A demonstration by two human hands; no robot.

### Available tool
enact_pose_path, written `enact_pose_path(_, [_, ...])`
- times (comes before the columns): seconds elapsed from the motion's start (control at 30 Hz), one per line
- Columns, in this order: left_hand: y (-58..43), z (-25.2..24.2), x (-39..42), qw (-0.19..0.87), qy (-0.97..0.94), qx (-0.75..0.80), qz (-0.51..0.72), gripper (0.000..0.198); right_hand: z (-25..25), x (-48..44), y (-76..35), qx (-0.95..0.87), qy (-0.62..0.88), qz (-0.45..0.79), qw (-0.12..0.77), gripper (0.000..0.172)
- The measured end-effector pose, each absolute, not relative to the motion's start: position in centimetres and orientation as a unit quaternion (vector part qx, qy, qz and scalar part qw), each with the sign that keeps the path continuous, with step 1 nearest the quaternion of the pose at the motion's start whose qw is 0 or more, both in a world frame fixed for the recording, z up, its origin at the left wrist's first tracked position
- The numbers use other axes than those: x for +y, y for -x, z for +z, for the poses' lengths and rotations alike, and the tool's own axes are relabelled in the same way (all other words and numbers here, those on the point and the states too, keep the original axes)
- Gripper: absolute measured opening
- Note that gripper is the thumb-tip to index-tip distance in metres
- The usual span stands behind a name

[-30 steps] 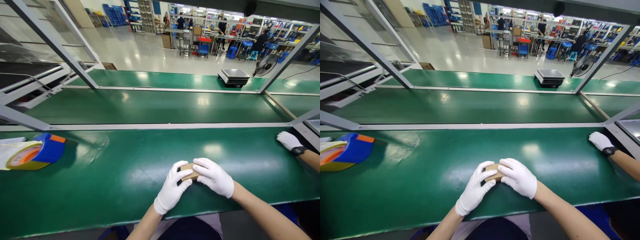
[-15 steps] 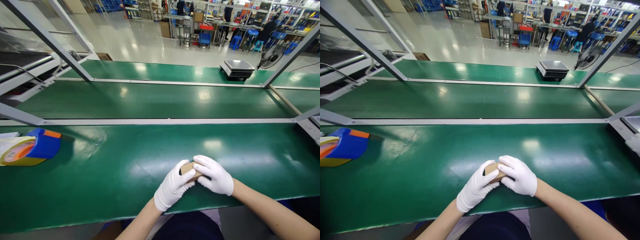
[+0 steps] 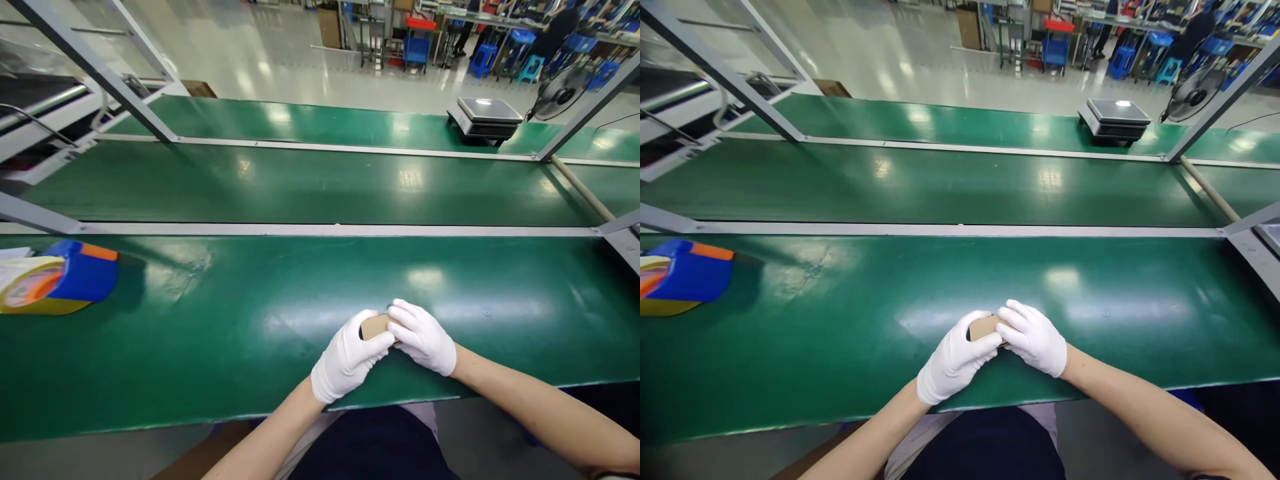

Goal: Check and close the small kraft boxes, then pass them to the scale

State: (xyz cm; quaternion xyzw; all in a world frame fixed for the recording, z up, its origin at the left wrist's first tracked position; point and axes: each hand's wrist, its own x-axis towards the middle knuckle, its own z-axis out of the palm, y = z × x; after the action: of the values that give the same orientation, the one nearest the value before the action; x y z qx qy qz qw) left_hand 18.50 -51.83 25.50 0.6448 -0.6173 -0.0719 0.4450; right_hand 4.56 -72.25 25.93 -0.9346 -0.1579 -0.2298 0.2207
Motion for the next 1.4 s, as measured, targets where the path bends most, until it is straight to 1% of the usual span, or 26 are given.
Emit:
enact_pose_path(0.1, [-18.6, 24.8, -51.6, 0.48, -0.639, -0.599, -0.051, 0.043, 25.5, -72.1, -4.5, -0.152, 0.932, -0.226, 0.241, 0.053])
enact_pose_path(0.2, [-19.3, 24.4, -50.9, 0.478, -0.66, -0.574, -0.081, 0.045, 25.5, -71.4, -4.3, -0.054, 0.923, -0.198, 0.325, 0.072])
enact_pose_path(0.23, [-19.7, 24.6, -50.6, 0.463, -0.678, -0.564, -0.092, 0.049, 25.4, -70.9, -4.2, -0.002, 0.916, -0.177, 0.36, 0.08])
enact_pose_path(0.27, [-20.0, 25.0, -50.3, 0.44, -0.699, -0.555, -0.098, 0.06, 25.2, -70.4, -4.1, 0.049, 0.906, -0.153, 0.392, 0.088])
enact_pose_path(0.33, [-20.5, 26.7, -50.1, 0.37, -0.745, -0.55, -0.073, 0.089, 24.6, -69.2, -3.9, 0.133, 0.882, -0.112, 0.437, 0.096])
enact_pose_path(0.37, [-20.6, 27.9, -50.3, 0.331, -0.758, -0.56, -0.048, 0.1, 24.3, -68.7, -3.9, 0.162, 0.872, -0.1, 0.451, 0.096])
enact_pose_path(0.4, [-20.5, 29.1, -50.7, 0.299, -0.761, -0.575, -0.018, 0.105, 24.0, -68.2, -4.0, 0.184, 0.863, -0.095, 0.462, 0.095])
enact_pose_path(0.47, [-19.8, 31.4, -52.1, 0.246, -0.751, -0.612, 0.028, 0.101, 23.7, -67.6, -4.2, 0.208, 0.845, -0.104, 0.481, 0.09])
enact_pose_path(0.53, [-18.8, 32.7, -54.0, 0.191, -0.753, -0.628, 0.036, 0.095, 23.9, -67.4, -4.5, 0.199, 0.832, -0.13, 0.501, 0.083])
enact_pose_path(0.63, [-17.4, 32.3, -56.3, 0.094, -0.788, -0.609, 0.005, 0.087, 24.9, -67.4, -4.8, 0.171, 0.821, -0.168, 0.518, 0.074])
enact_pose_path(0.73, [-17.0, 30.7, -57.0, 0.029, -0.797, -0.604, 0.004, 0.072, 26.4, -67.0, -4.9, 0.168, 0.821, -0.179, 0.515, 0.073])
enact_pose_path(0.87, [-17.6, 28.7, -56.1, 0.022, -0.787, -0.612, 0.078, 0.063, 27.8, -65.6, -5.2, 0.164, 0.826, -0.201, 0.501, 0.071])
enact_pose_path(1.0, [-19.3, 27.2, -55.4, 0.055, -0.774, -0.622, 0.108, 0.056, 27.5, -65.0, -6.0, 0.185, 0.821, -0.22, 0.494, 0.056])
enact_pose_path(1.1, [-20.9, 27.1, -55.6, 0.049, -0.78, -0.621, 0.066, 0.055, 26.5, -65.1, -6.2, 0.209, 0.827, -0.221, 0.474, 0.053])
enact_pose_path(1.2, [-22.5, 28.2, -56.2, -0.006, -0.798, -0.603, 0.007, 0.058, 24.9, -65.0, -5.8, 0.192, 0.828, -0.211, 0.483, 0.052])
enact_pose_path(1.27, [-23.3, 29.1, -56.6, -0.039, -0.805, -0.592, -0.011, 0.062, 23.4, -64.5, -5.2, 0.176, 0.831, -0.21, 0.484, 0.053])
enact_pose_path(1.33, [-23.9, 29.6, -56.9, -0.051, -0.81, -0.584, -0.018, 0.064, 21.8, -63.8, -4.7, 0.193, 0.847, -0.218, 0.445, 0.051])
enact_pose_path(1.4, [-24.3, 29.7, -57.0, -0.051, -0.812, -0.581, -0.024, 0.065, 20.5, -62.8, -4.5, 0.235, 0.869, -0.219, 0.377, 0.047])
